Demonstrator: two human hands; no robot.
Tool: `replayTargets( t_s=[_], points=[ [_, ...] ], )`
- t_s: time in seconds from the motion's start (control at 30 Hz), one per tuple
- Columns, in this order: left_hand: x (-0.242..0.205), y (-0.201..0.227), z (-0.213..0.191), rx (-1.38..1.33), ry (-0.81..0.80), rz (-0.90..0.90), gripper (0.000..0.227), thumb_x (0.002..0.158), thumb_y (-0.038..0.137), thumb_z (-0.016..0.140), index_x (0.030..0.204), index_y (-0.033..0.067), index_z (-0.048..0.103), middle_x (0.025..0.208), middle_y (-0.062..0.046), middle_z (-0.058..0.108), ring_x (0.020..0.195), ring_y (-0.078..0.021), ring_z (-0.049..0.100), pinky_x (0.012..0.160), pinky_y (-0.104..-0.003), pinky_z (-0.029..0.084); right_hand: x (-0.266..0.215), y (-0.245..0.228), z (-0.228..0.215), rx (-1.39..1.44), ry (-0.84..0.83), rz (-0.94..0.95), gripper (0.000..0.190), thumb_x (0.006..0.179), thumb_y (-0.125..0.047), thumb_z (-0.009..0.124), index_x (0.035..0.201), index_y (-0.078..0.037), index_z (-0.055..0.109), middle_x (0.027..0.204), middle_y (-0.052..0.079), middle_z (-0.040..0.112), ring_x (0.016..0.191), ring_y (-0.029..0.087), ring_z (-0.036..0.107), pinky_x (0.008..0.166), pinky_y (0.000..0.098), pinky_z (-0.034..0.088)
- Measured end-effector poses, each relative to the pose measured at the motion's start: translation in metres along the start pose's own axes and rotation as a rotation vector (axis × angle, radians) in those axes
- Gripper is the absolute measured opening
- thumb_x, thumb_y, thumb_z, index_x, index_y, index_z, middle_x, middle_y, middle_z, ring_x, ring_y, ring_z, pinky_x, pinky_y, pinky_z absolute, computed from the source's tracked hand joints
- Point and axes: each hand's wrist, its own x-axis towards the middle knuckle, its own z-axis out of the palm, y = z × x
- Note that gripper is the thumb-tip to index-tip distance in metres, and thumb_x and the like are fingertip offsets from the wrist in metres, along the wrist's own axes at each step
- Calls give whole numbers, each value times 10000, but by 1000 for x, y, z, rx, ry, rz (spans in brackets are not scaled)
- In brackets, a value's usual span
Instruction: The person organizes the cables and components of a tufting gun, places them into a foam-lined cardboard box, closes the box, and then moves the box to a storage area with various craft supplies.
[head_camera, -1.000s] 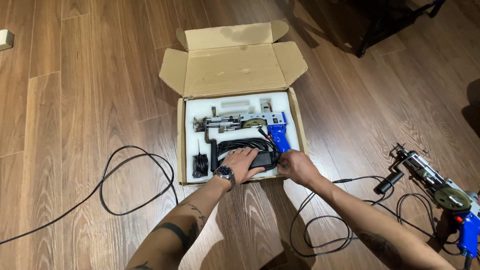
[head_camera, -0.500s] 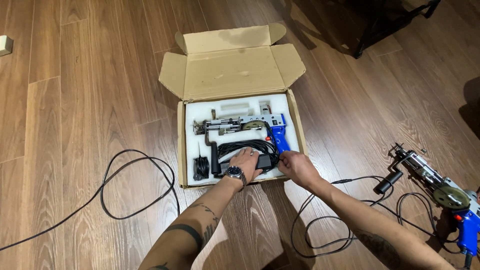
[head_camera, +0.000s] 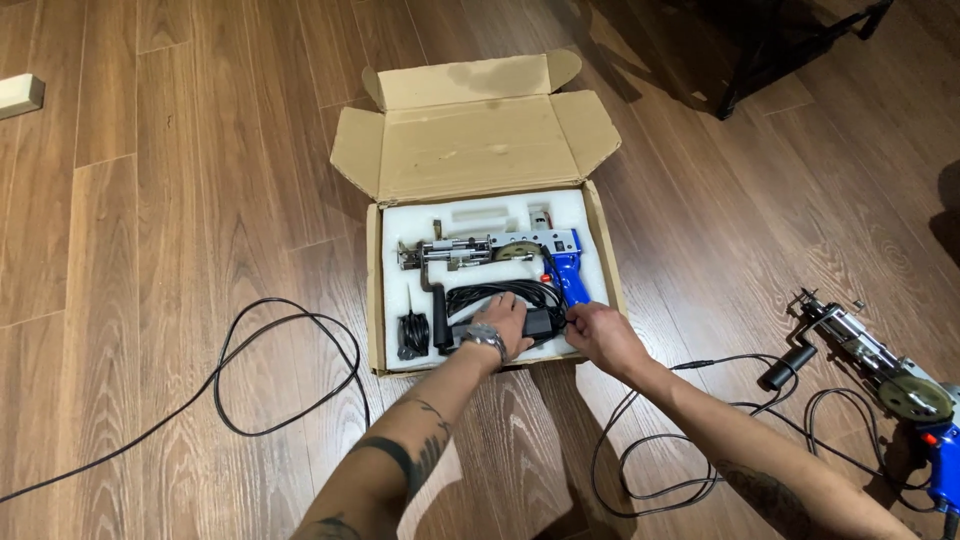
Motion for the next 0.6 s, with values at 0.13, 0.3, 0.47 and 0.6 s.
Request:
replayTargets(
  t_s=[0.13, 0.3, 0.47, 0.6],
  points=[
    [-7, -19, -13, -64, -36, 113, 749, 955, 517, 661, 1484, 21, 474, 1452, -185, 470, 1434, -373, 436, 1154, -510, 435, -5, -5, -3, 6, 3, -2, 291, 907, -284, 672, 1145, -129, 740, 912, 87, 702, 913, 285, 754, 827, 453, 625],
    [-25, -17, -46, -140, -102, 148, 710, 965, 438, 637, 1507, 14, 462, 1454, -215, 548, 1416, -385, 512, 1188, -478, 427, -8, -13, -12, -141, -36, -104, 253, 939, -329, 625, 1124, -178, 709, 1061, 108, 662, 961, 427, 721, 868, 552, 615],
    [-10, -23, -34, -181, -125, 111, 778, 908, 497, 672, 1518, 69, 447, 1446, -181, 558, 1395, -357, 536, 1176, -468, 445, -3, -6, -10, -155, -80, -82, 296, 906, -388, 665, 1128, -208, 742, 1128, 62, 658, 1035, 424, 710, 902, 546, 608],
    [-44, -2, -71, -218, -161, 83, 1123, 692, 786, 753, 1572, 214, 353, 1427, -136, 541, 1367, -335, 553, 1156, -484, 467, -5, -13, -15, -94, -117, -55, 325, 890, -387, 707, 1151, -208, 782, 1180, 60, 670, 1090, 413, 703, 932, 551, 596]
  ],
)
